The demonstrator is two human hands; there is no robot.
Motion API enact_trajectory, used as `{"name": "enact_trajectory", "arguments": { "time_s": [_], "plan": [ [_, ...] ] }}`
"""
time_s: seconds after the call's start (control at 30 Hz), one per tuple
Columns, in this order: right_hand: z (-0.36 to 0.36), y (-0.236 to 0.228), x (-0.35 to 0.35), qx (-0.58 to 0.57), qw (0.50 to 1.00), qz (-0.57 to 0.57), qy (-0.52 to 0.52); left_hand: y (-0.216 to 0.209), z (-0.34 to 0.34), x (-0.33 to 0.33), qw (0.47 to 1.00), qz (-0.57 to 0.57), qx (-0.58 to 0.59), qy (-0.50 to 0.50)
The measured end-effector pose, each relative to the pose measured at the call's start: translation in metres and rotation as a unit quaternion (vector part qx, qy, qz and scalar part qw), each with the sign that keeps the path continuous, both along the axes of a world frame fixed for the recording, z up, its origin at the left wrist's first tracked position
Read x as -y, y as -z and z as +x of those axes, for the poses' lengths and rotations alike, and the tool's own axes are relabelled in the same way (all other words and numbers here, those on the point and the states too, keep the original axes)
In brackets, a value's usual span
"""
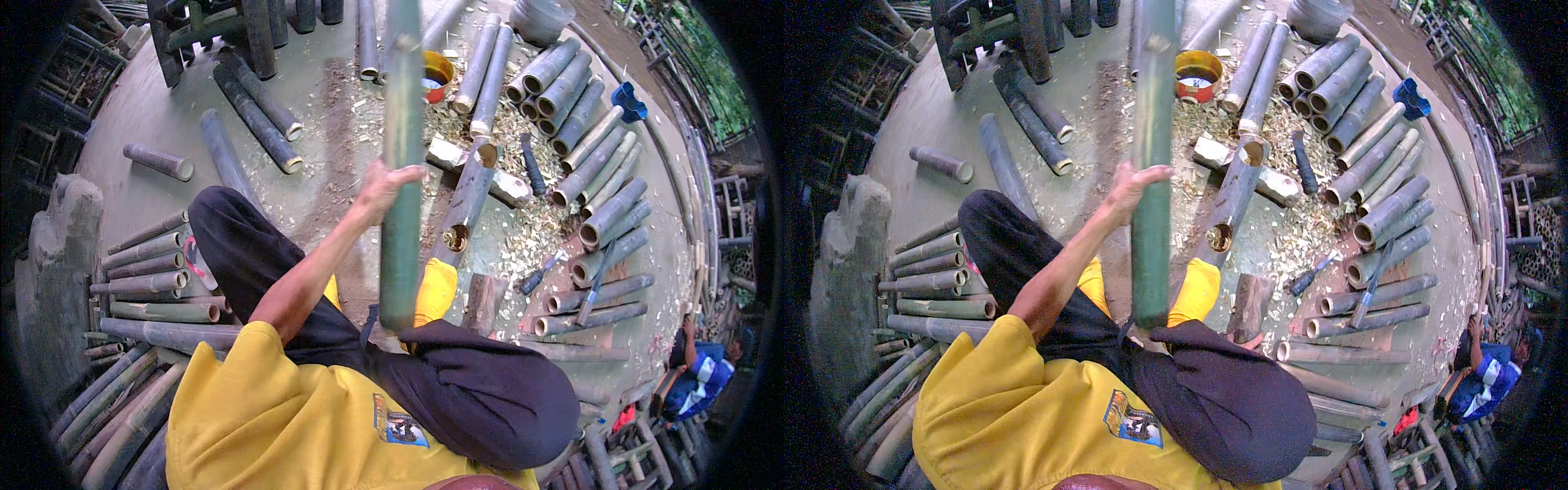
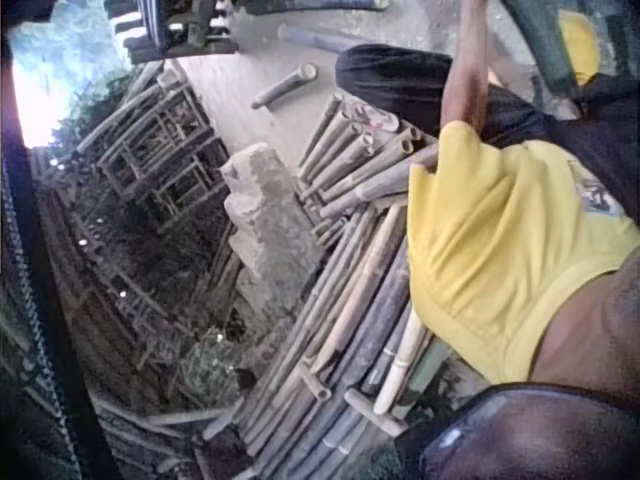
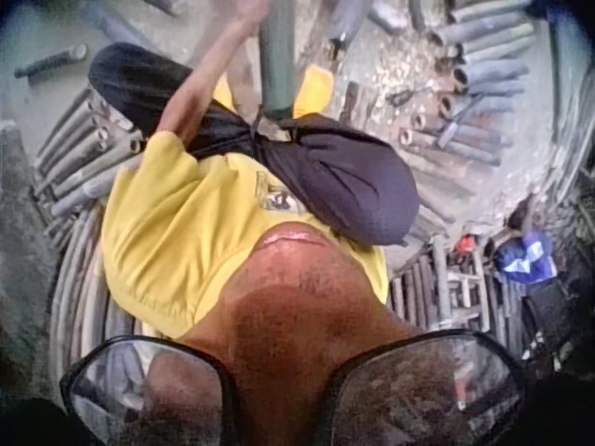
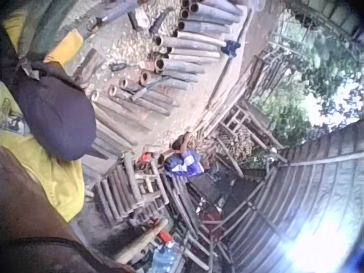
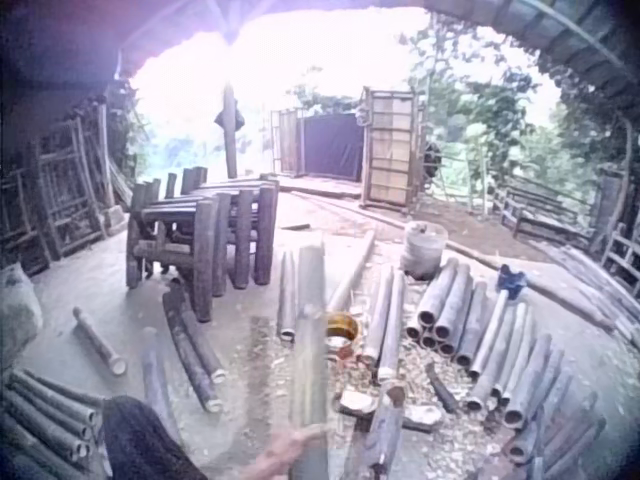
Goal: The person uses a saw to cut notches into bamboo poles and then uses a drawknife to shave and smooth the interior of the holes. They move and position different bamboo poles on a wooden support.
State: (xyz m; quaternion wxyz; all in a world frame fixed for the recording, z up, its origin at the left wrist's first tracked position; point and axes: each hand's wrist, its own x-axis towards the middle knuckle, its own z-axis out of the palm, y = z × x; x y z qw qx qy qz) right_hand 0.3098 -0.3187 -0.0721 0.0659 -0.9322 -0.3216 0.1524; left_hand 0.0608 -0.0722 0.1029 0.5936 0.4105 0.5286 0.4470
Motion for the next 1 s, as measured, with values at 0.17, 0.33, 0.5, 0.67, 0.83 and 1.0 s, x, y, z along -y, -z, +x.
{"name": "enact_trajectory", "arguments": {
  "time_s": [0.17, 0.33, 0.5, 0.67, 0.83, 1.0],
  "plan": [
    [-0.005, 0.001, -0.011, 0.010, 1.000, 0.008, 0.001, 0.081, -0.054, -0.004, 0.984, -0.141, -0.092, -0.061],
    [-0.017, 0.003, -0.016, 0.000, 1.000, 0.005, -0.003, 0.147, -0.098, -0.030, 0.954, -0.188, -0.207, -0.105],
    [-0.014, 0.005, -0.027, 0.015, 1.000, 0.010, 0.010, 0.159, -0.122, -0.090, 0.890, -0.124, -0.403, -0.172],
    [-0.020, 0.003, -0.035, 0.001, 1.000, 0.012, 0.028, 0.162, -0.154, -0.162, 0.839, 0.064, -0.504, -0.196],
    [-0.018, 0.005, -0.042, 0.008, 0.999, 0.008, 0.049, 0.162, -0.116, -0.198, 0.827, 0.159, -0.529, -0.110],
    [-0.016, -0.002, -0.031, -0.006, 0.998, 0.007, 0.068, 0.168, -0.099, -0.270, 0.888, 0.078, -0.450, -0.055]
  ]
}}
